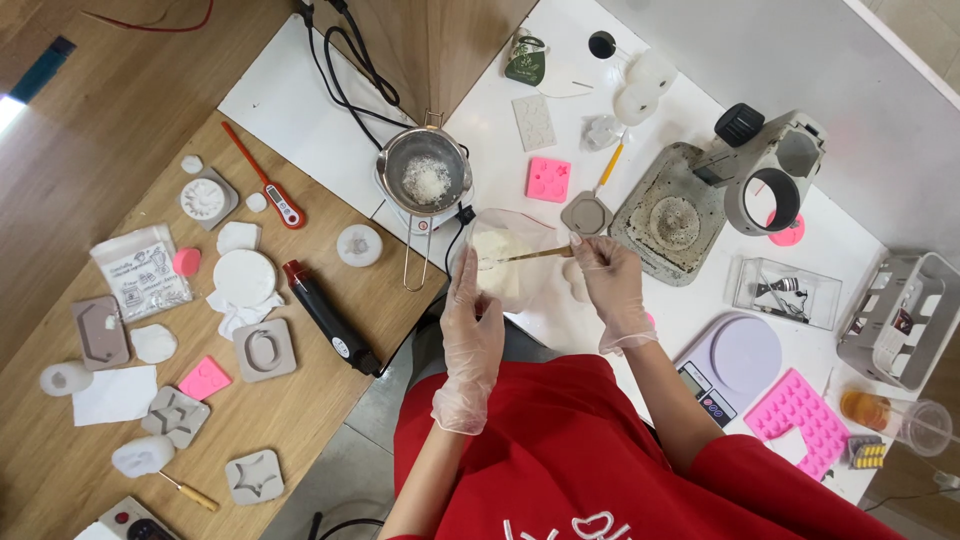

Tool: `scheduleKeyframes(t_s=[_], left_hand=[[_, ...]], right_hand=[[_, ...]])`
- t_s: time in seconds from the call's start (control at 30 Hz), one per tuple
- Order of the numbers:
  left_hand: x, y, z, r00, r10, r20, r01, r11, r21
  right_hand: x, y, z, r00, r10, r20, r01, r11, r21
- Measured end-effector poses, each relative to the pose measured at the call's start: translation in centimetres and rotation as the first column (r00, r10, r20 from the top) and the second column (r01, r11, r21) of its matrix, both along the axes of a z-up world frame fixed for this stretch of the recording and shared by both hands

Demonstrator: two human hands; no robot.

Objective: Measuring and scooping wax flakes from a plastic bag into a small melting pot on a digital scale.

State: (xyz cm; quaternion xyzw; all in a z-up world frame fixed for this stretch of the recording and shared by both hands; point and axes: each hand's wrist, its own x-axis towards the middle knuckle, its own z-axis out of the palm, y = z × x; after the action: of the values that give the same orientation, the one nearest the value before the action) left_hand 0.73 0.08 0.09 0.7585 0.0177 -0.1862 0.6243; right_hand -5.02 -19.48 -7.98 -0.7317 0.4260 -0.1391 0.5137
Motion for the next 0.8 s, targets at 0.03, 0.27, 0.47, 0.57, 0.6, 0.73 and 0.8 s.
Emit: scheduleKeyframes(t_s=[0.03, 0.27, 0.47, 0.57, 0.6, 0.73, 0.8], left_hand=[[0.2, 0.0, 0.2, 1.000, 0.000, 0.001, 0.000, 1.000, 0.000], [1.6, 0.0, 0.0, 0.992, 0.083, -0.097, -0.085, 0.996, -0.015], [2.9, -0.4, -1.2, 0.971, 0.141, -0.194, -0.145, 0.989, -0.008], [3.4, -0.4, -1.9, 0.953, 0.161, -0.257, -0.171, 0.985, -0.016], [3.5, -0.4, -2.6, 0.949, 0.162, -0.269, -0.175, 0.984, -0.024], [4.3, -0.3, -1.3, 0.945, 0.153, -0.290, -0.166, 0.986, -0.021], [4.5, -0.3, -1.0, 0.948, 0.150, -0.282, -0.137, 0.988, 0.066]], right_hand=[[0.0, 0.1, 0.9, 1.000, 0.000, 0.001, 0.000, 1.000, 0.000], [-0.2, -0.6, 3.0, 0.999, -0.035, 0.032, 0.035, 0.999, -0.016], [1.6, -1.8, 4.4, 0.996, -0.021, 0.083, 0.026, 0.998, -0.053], [2.6, -2.4, 5.1, 0.997, 0.005, 0.075, 0.000, 0.997, -0.072], [3.0, -2.5, 5.5, 0.998, 0.014, 0.066, -0.009, 0.997, -0.082], [4.4, -2.1, 7.2, 0.997, 0.039, 0.060, -0.035, 0.996, -0.080], [4.9, -2.5, 7.3, 0.998, 0.036, 0.055, -0.032, 0.997, -0.074]])
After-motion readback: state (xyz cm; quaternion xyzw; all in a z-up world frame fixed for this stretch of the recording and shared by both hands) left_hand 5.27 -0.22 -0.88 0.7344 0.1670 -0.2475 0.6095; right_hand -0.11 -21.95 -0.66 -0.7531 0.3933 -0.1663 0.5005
